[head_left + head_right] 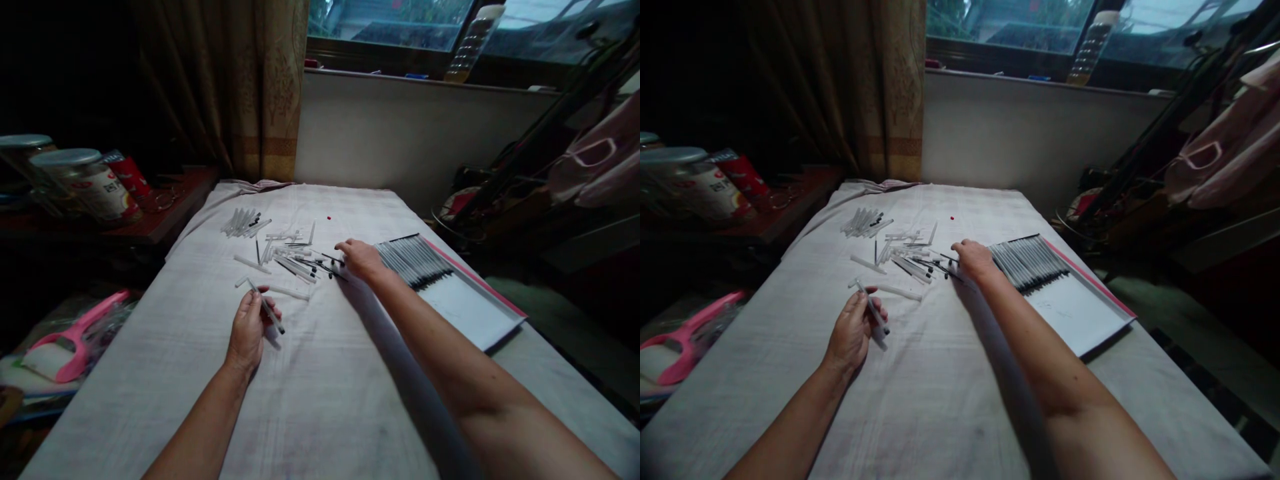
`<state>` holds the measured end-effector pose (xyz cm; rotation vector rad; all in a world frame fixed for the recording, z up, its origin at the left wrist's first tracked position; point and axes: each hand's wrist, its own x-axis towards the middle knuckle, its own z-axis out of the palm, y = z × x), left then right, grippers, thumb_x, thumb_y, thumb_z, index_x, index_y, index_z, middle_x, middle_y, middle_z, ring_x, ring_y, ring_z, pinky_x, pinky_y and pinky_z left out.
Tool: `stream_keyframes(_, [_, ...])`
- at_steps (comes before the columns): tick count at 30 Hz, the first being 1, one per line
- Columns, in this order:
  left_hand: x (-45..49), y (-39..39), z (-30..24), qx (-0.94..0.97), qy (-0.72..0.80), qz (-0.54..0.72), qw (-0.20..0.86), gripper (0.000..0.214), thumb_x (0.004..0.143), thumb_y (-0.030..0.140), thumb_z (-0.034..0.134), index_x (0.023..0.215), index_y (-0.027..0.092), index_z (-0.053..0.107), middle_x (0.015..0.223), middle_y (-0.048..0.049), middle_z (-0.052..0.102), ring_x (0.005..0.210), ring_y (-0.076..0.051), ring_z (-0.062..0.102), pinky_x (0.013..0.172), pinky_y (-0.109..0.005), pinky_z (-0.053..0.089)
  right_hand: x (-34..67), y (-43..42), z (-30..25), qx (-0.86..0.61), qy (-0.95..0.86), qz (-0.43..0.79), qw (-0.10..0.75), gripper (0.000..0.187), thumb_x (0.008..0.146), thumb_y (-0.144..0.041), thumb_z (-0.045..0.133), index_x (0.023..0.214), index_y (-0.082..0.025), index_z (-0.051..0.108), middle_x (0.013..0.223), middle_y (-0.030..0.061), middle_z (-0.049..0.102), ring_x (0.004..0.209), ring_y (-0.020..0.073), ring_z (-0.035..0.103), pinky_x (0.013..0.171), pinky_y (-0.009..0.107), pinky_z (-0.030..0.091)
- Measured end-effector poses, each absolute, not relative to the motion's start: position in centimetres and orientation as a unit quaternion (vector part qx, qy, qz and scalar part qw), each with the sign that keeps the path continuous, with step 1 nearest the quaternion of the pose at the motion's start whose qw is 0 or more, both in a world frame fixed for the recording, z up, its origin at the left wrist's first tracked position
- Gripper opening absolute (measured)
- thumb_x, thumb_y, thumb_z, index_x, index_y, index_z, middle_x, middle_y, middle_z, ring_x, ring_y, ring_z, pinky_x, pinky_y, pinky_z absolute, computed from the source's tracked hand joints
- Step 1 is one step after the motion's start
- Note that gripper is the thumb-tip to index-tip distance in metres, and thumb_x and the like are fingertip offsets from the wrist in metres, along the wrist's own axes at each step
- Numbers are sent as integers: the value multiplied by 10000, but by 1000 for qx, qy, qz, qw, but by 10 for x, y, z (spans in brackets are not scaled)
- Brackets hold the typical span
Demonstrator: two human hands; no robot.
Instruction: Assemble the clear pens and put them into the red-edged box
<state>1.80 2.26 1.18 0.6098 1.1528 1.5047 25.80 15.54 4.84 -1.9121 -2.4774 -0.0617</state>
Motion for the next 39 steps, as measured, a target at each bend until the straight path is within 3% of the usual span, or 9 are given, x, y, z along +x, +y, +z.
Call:
stream_keyframes(3, [19, 21, 12, 299, 493, 613, 539, 448, 734, 543, 669, 1015, 204, 582, 607, 97, 497, 406, -44, 450, 363, -134, 330, 269, 180, 46, -555, -827, -34, -77, 340, 865, -111, 512, 1126, -229, 696, 1185, 130, 660, 1097, 260, 600, 820, 301, 474])
stream_keyframes(6, [19, 20, 12, 328, 511, 584, 539, 476, 755, 564, 642, 1066, 206, 596, 611, 102, 450, 361, -22, 353, 322, -124, 213, 272, 192, 43, -548, -833, -18, -76, 236, 859, -121, 533, 966, -188, 732, 1095, 139, 692, 1060, 254, 622, 815, 291, 467])
stream_keyframes(11, [18, 18, 9, 384, 523, 537, 539, 514, 761, 544, 638, 1124, 180, 639, 648, 77, 468, 406, -24, 382, 348, -137, 238, 274, 192, 50, -595, -804, -13, -18, 287, 893, -175, 492, 1120, -120, 657, 1095, 172, 691, 993, 250, 648, 800, 313, 469])
stream_keyframes(13, [19, 17, 6, 412, 526, 518, 533, 500, 764, 509, 637, 1132, 172, 654, 671, 62, 491, 440, -34, 421, 372, -146, 288, 270, 179, 50, -618, -781, 49, 71, 380, 898, -185, 463, 1257, -120, 569, 1025, 133, 710, 906, 212, 659, 753, 296, 473])
stream_keyframes(15, [21, 16, 2, 447, 533, 504, 512, 491, 769, 473, 632, 1146, 160, 662, 684, 46, 531, 472, -49, 462, 419, -162, 362, 261, 157, 46, -609, -732, 210, 221, 432, 866, -198, 486, 1293, -150, 533, 899, 66, 716, 764, 165, 647, 662, 263, 467])
stream_keyframes(18, [23, 13, -3, 523, 548, 466, 458, 460, 797, 432, 609, 1164, 160, 671, 698, 12, 628, 523, -89, 542, 502, -203, 458, 244, 113, 34, -520, -609, 467, 375, 297, 782, -350, 608, 1020, -175, 640, 820, 39, 689, 651, 140, 604, 516, 230, 410])
stream_keyframes(21, [25, 10, -5, 620, 535, 421, 390, 378, 840, 396, 574, 1133, 198, 704, 841, -32, 737, 687, -150, 663, 671, -267, 543, 230, 77, 23, -487, -504, 562, 440, 315, 681, -468, 694, 792, -179, 634, 744, 27, 664, 603, 120, 561, 471, 211, 358])
stream_keyframes(26, [25, 8, -5, 695, 514, 397, 308, 329, 869, 365, 547, 1115, 231, 721, 1104, -51, 742, 999, -206, 695, 913, -334, 532, 228, 55, 20, -490, -473, 572, 456, 314, 629, -459, 745, 730, -175, 658, 642, -11, 614, 571, 97, 514, 484, 207, 340])
stream_keyframes(39, [28, 5, 3, 698, 530, 371, 307, 303, 845, 360, 565, 1080, 277, 738, 1043, -40, 759, 958, -225, 705, 861, -334, 538, 225, 49, 16, -464, -521, 574, 429, 264, 619, -404, 768, 735, -185, 678, 635, -24, 621, 555, 102, 511, 545, 243, 423])
